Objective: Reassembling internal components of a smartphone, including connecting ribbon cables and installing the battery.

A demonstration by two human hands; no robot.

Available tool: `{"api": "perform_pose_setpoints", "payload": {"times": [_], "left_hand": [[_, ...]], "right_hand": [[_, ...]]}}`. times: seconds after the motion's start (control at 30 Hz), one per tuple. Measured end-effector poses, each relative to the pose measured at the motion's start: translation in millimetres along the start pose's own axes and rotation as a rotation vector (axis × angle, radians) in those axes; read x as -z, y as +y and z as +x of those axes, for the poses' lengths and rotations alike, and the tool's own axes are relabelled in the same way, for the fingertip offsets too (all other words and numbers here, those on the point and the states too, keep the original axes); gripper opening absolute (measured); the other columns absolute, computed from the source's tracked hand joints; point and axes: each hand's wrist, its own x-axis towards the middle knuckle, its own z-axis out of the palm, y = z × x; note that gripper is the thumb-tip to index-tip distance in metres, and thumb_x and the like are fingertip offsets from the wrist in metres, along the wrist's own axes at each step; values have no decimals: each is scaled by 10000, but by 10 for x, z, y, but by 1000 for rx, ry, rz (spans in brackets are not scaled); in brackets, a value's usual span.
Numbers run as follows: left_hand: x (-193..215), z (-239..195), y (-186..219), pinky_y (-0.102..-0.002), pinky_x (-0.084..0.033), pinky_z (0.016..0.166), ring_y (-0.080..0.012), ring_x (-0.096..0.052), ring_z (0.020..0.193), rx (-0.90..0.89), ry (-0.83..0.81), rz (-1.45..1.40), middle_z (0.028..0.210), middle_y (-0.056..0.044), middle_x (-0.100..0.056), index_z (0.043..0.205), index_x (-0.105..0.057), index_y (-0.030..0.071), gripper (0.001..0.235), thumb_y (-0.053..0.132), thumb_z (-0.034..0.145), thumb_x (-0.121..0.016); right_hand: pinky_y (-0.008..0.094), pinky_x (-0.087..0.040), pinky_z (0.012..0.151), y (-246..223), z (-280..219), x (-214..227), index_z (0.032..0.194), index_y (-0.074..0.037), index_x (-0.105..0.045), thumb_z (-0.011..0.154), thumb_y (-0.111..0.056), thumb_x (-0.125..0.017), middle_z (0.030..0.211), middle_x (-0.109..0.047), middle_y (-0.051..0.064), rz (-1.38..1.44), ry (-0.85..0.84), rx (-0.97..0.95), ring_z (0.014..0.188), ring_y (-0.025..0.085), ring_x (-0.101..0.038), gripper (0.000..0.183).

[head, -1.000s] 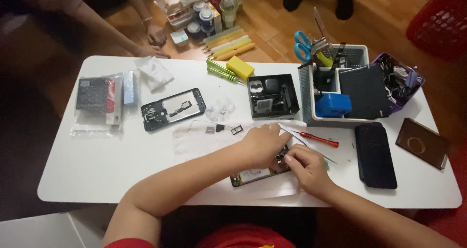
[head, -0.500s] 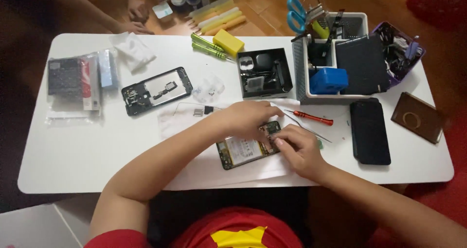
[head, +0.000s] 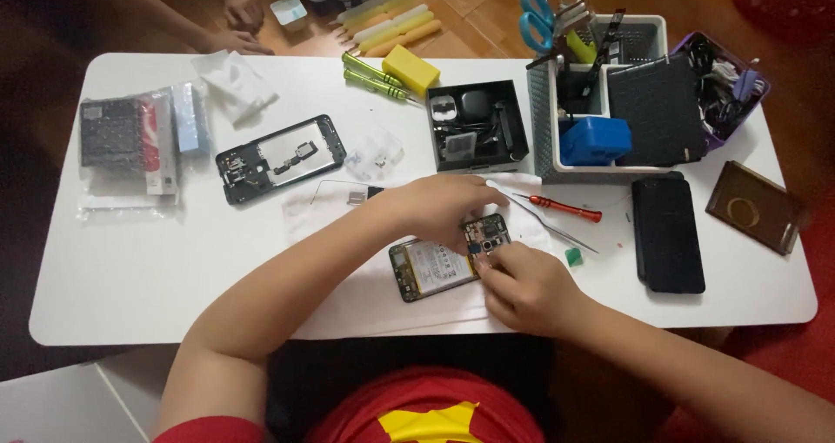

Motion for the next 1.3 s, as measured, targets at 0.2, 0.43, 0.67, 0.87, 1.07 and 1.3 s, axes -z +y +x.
{"api": "perform_pose_setpoints", "payload": {"times": [0.2, 0.43, 0.67, 0.87, 1.07, 1.3], "left_hand": [[-49, 15, -42, -497, -597, 805, -355, -730, 909, -4, 17, -11, 1019, -142, -720, 1359, -622, 93, 829, 104, 603, -963], [55, 5, -36, -446, -597, 782, -312, -720, 862, 0, -13, -113, 981, -133, -709, 1352, -646, 86, 682, 119, 719, -896], [-3, 20, -22, -450, -596, 726, -309, -723, 811, 26, 56, -68, 939, -125, -724, 1309, -685, 102, 582, 141, 757, -867], [-4, 15, -5, -458, -585, 724, -323, -714, 803, 21, 83, -49, 910, -118, -724, 1287, -701, 124, 578, 132, 736, -878], [-36, 16, -7, -462, -587, 731, -330, -716, 807, 35, 91, -59, 906, -125, -727, 1282, -705, 133, 579, 130, 733, -885], [104, -37, -21, -469, -597, 775, -334, -724, 871, -15, -7, -112, 1005, -144, -733, 1347, -660, 96, 751, 216, 660, -941]], "right_hand": [[387, -488, 494, 16, 13, -47, 877, -57, -703, 830, -162, -670, 806, -581, 90, -40, 14, 64, 644, 266, -589, 120], [353, -533, 540, -2, -55, 34, 981, -53, -772, 855, -125, -669, 874, -668, 99, 93, 108, -12, 709, 275, -663, 178], [364, -550, 549, -1, -91, -6, 1027, -38, -774, 859, -138, -673, 900, -687, 133, 31, 125, 27, 714, 274, -668, 220], [367, -484, 463, 4, 63, -1, 839, -65, -704, 832, -193, -678, 765, -579, 57, -54, -16, 16, 599, 238, -585, 130], [347, -456, 436, -63, 192, 127, 751, -69, -656, 835, -173, -678, 732, -545, 32, 4, -82, -13, 584, 228, -569, 135], [342, -540, 522, 146, 22, 143, 872, -86, -796, 858, -131, -744, 810, -704, 68, 489, 90, -266, 652, 288, -690, 70]]}}
